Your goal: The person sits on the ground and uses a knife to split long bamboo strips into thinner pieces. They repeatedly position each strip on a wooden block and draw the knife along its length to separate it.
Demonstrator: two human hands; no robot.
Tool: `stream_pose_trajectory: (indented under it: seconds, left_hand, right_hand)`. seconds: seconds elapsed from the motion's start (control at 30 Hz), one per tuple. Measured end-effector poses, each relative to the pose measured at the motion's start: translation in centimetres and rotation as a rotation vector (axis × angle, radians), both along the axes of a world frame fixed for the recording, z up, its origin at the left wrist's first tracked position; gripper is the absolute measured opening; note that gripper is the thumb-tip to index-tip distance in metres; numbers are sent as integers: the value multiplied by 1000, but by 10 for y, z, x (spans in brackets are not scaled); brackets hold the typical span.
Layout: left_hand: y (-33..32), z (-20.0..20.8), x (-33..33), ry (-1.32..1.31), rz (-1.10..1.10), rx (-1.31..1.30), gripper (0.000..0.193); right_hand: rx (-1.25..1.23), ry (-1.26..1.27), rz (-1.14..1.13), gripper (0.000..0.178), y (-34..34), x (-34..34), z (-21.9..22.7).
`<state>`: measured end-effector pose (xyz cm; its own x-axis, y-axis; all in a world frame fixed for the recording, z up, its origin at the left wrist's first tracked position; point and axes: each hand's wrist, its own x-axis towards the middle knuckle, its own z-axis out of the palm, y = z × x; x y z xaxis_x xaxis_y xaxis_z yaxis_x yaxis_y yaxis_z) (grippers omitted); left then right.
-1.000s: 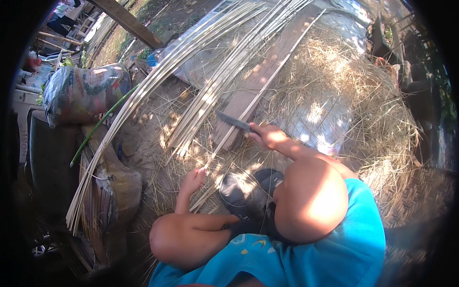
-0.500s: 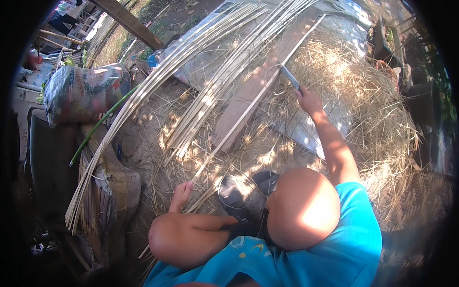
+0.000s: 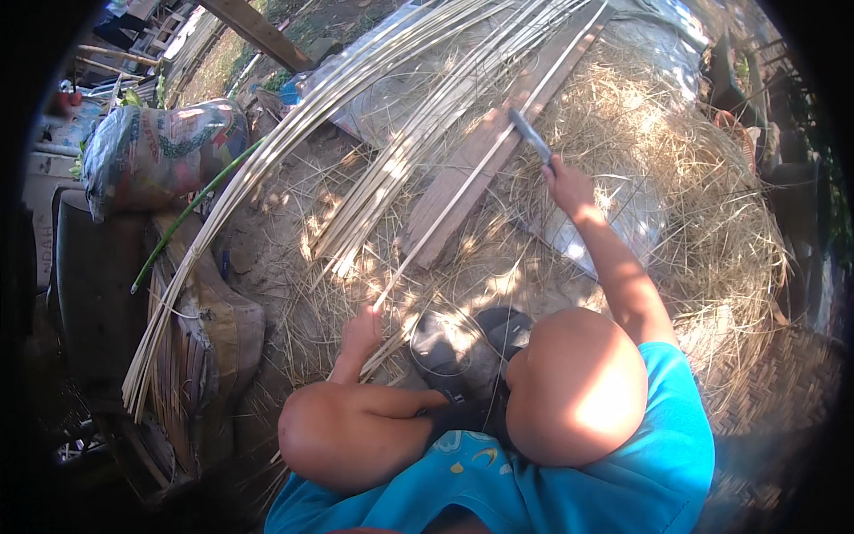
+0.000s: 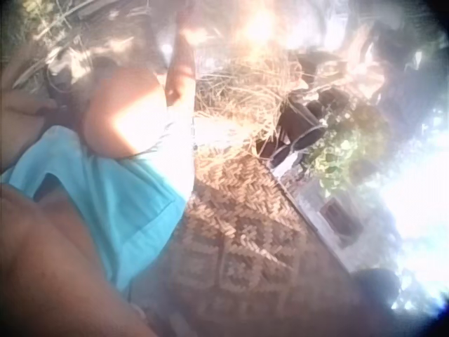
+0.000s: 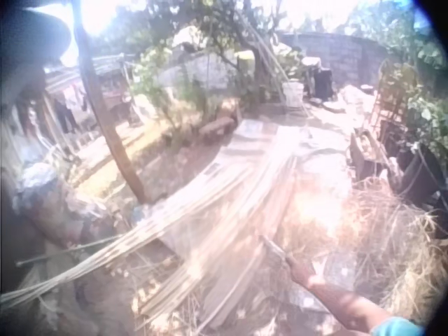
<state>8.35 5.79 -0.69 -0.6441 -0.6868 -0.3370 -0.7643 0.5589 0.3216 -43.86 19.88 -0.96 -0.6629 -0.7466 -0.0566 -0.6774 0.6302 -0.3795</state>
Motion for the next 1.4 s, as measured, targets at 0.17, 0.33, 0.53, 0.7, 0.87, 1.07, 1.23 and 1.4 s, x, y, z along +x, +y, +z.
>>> stream_pose_trajectory:
  seconds: [0.17, 0.33, 0.53, 0.7, 0.87, 1.07, 1.23, 1.4]
  left_hand:
    - [-16, 8, -5, 144, 50, 288, 44]
    - [-5, 1, -35, 159, 116, 220, 48]
    - [9, 3, 98, 54, 228, 456, 55]
    - [11, 22, 87, -65, 388, 537, 51]
    - [19, 20, -20, 214, 196, 303, 48]
    - [15, 11, 43, -162, 71, 20, 44]
    - [13, 18, 97, 64, 126, 198, 46]
    - [-12, 9, 60, 322, 433, 627, 49]
  right_hand:
    - [-123, -35, 31, 35, -14, 6, 26]
    - [96, -375, 637, 46, 0, 194, 28]
    - [-77, 46, 131, 35, -33, 25, 7]
    - [-97, 36, 16, 36, -19, -15, -6]
    - [9, -253, 465, 41, 1, 164, 3]
    - [-100, -58, 167, 44, -17, 43, -3]
    - [-117, 89, -112, 40, -2, -64, 19]
    - [80, -311, 877, 50, -14, 192, 25]
